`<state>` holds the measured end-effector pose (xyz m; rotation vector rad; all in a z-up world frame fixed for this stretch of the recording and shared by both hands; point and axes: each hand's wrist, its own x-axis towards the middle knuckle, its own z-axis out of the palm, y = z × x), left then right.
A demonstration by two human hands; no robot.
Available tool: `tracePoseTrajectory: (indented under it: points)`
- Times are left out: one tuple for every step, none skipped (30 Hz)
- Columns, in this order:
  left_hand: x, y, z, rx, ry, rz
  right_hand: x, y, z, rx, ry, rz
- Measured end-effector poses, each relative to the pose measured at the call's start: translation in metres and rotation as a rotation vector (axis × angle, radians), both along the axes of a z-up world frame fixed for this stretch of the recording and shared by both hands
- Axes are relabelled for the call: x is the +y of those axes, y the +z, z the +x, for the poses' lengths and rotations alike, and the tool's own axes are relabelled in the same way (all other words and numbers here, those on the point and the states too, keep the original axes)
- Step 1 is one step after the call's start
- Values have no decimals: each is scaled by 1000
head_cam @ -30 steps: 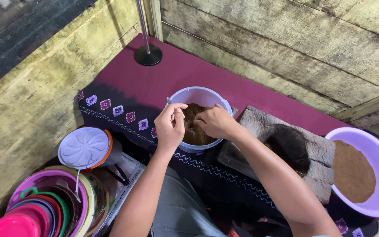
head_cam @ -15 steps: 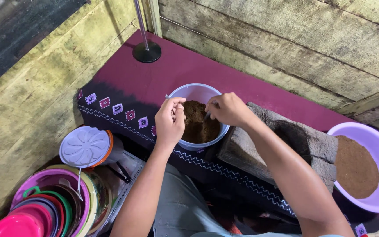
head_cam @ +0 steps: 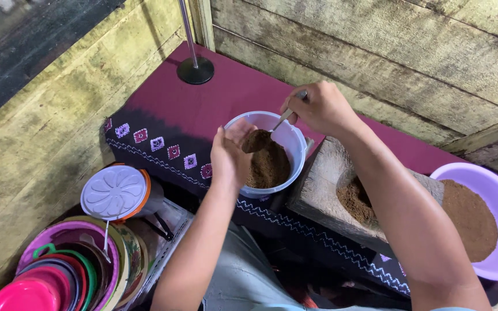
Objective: Transferring brown powder from a bucket to a stone mortar using a spoon and cleaning the area with a brush.
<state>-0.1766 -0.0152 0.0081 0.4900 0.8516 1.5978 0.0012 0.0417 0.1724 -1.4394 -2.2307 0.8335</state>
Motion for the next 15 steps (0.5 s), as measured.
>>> tracePoseTrajectory:
  points:
    - [-3, 6, 8, -253, 22, -58, 0, 1, -1, -2, -1, -1]
    - [-6, 11, 16, -505, 42, -116, 0, 3, -1, -3, -4, -2]
    - [-3, 6, 20, -505, 40, -115, 1, 1, -1, -3, -5, -1]
    - [-1, 0, 25, -557, 64, -105, 2, -3, 0, -5, -18, -20]
    - [0, -6, 30, -609, 87, -94, 3, -6, 1, -8, -32, -40]
    - [2, -10, 32, -609, 86, -98, 4, -9, 3, -9, -34, -43]
    - [3, -13, 34, -665, 111, -106, 5, -13, 5, -4, -37, -51]
    - [6, -15, 36, -720, 135, -110, 7, -15, 7, 3, -39, -53]
    - [9, -19, 36, -720, 134, -109, 5, -12, 7, 3, -41, -52]
    - [12, -23, 37, -706, 113, -90, 2, -9, 9, 19, -40, -43]
    - [16, -26, 38, -691, 92, -71, 0, -6, 10, 35, -39, -33]
    - [18, -28, 41, -689, 88, -72, -2, -2, 13, 37, -42, -33]
    - [20, -30, 44, -669, 81, -48, -5, 2, 17, 32, -49, -36]
    - [23, -32, 49, -650, 70, -24, -7, 6, 21, 26, -57, -37]
    - [24, -29, 57, -648, 64, -25, -8, 9, 28, 28, -64, -37]
